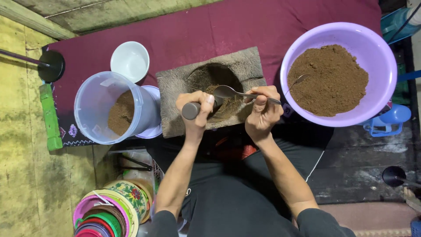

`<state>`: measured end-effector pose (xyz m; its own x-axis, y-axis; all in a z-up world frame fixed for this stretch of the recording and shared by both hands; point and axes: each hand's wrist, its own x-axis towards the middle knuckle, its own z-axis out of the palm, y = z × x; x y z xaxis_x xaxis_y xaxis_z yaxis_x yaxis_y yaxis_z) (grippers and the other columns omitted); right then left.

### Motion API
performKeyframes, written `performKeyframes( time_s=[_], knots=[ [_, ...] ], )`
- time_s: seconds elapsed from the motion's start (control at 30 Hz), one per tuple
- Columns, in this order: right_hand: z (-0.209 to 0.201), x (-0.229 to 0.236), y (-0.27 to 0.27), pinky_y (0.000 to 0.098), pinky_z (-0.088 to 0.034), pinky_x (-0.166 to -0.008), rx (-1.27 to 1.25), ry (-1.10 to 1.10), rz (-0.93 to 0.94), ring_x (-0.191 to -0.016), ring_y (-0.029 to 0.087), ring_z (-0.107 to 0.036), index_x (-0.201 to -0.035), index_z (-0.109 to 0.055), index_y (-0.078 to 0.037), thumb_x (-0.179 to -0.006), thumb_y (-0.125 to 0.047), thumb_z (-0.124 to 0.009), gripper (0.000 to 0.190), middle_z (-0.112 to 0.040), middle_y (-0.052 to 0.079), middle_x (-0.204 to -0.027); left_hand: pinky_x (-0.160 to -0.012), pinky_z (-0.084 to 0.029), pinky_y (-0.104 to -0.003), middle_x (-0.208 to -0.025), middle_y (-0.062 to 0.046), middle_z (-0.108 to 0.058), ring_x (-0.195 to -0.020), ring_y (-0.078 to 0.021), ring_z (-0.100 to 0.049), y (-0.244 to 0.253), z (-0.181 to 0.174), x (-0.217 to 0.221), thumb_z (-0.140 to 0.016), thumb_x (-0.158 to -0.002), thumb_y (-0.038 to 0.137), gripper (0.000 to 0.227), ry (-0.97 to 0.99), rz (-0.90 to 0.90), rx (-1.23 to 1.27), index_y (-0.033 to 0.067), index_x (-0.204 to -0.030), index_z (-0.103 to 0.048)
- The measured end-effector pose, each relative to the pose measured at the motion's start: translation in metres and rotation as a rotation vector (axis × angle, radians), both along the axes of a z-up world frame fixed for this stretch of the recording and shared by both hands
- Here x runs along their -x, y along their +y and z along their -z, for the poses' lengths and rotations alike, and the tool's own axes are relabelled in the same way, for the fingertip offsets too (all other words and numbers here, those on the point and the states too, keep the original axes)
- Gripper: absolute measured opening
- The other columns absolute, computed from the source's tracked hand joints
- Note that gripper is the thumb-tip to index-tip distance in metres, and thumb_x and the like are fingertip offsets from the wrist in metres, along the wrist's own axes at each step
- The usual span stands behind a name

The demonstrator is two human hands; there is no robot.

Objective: Grinding and transferring brown powder using a wooden mortar, pestle, and a spoon

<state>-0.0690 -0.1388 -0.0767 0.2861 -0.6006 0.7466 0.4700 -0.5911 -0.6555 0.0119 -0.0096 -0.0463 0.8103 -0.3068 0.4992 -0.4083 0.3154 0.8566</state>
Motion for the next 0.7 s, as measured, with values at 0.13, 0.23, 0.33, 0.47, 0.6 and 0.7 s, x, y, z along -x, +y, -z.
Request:
performKeyframes(
  time_s=[0.13, 0.23, 0.33, 0.47, 0.6, 0.7],
  knots=[
    [-0.002, 0.006, 0.001, 0.0323, -0.051, -0.053, 0.013, 0.007, -0.012, -0.052, 0.021, -0.061, -0.095, -0.063, 0.007, -0.112, -0.022, -0.044, 0.039, -0.064, 0.013, -0.069, -0.039, -0.031, -0.026, -0.042, 0.001, -0.036, -0.04, -0.0089, -0.029, -0.001, -0.02, -0.001, -0.066, -0.086, 0.004, 0.043, 0.059, 0.096, 0.106, 0.0117, -0.05, -0.042],
    [-0.003, 0.004, 0.0, 0.0323, -0.051, -0.053, 0.024, 0.002, 0.002, -0.052, 0.022, -0.059, -0.094, -0.063, 0.007, -0.112, -0.022, -0.045, 0.039, -0.064, 0.013, -0.068, -0.035, -0.029, -0.025, -0.04, 0.001, -0.03, -0.034, -0.0101, -0.026, 0.0, -0.03, -0.004, -0.062, -0.085, -0.005, 0.044, 0.034, 0.142, 0.204, 0.0102, -0.05, -0.04],
    [-0.002, 0.002, 0.001, 0.033, -0.051, -0.053, 0.008, -0.002, 0.008, -0.051, 0.022, -0.059, -0.094, -0.063, 0.007, -0.112, -0.024, -0.045, 0.041, -0.063, 0.013, -0.069, -0.038, -0.031, -0.025, -0.041, 0.0, -0.038, -0.037, -0.0092, -0.032, -0.005, -0.018, 0.006, -0.065, -0.086, -0.001, 0.039, 0.028, -0.048, 0.137, 0.0093, -0.053, -0.046],
    [0.001, 0.002, 0.0, 0.0334, -0.051, -0.053, 0.011, -0.015, 0.021, -0.049, 0.022, -0.06, -0.093, -0.063, 0.008, -0.112, -0.023, -0.045, 0.04, -0.064, 0.014, -0.069, -0.047, -0.031, -0.025, -0.045, -0.001, -0.043, -0.044, -0.0082, -0.035, -0.027, -0.003, 0.029, -0.065, -0.094, 0.003, 0.042, 0.014, -0.48, 0.026, 0.0123, -0.059, -0.044],
    [-0.002, 0.002, -0.002, 0.0331, -0.051, -0.052, 0.013, 0.0, 0.01, -0.049, 0.022, -0.06, -0.093, -0.062, 0.009, -0.113, -0.023, -0.044, 0.042, -0.062, 0.014, -0.069, -0.045, -0.032, -0.025, -0.044, -0.002, -0.041, -0.041, -0.0085, -0.035, -0.025, 0.004, 0.026, -0.066, -0.094, 0.001, 0.042, -0.02, -0.461, 0.064, 0.0106, -0.058, -0.045],
    [-0.001, 0.001, -0.001, 0.0323, -0.05, -0.052, 0.005, -0.014, -0.018, -0.05, 0.021, -0.06, -0.096, -0.062, 0.009, -0.113, -0.024, -0.044, 0.041, -0.062, 0.014, -0.07, -0.043, -0.034, -0.026, -0.042, -0.001, -0.046, -0.039, -0.0087, -0.039, -0.019, 0.005, 0.02, -0.069, -0.09, 0.001, 0.043, 0.001, -0.401, 0.058, 0.0093, -0.054, -0.048]
  ],
)
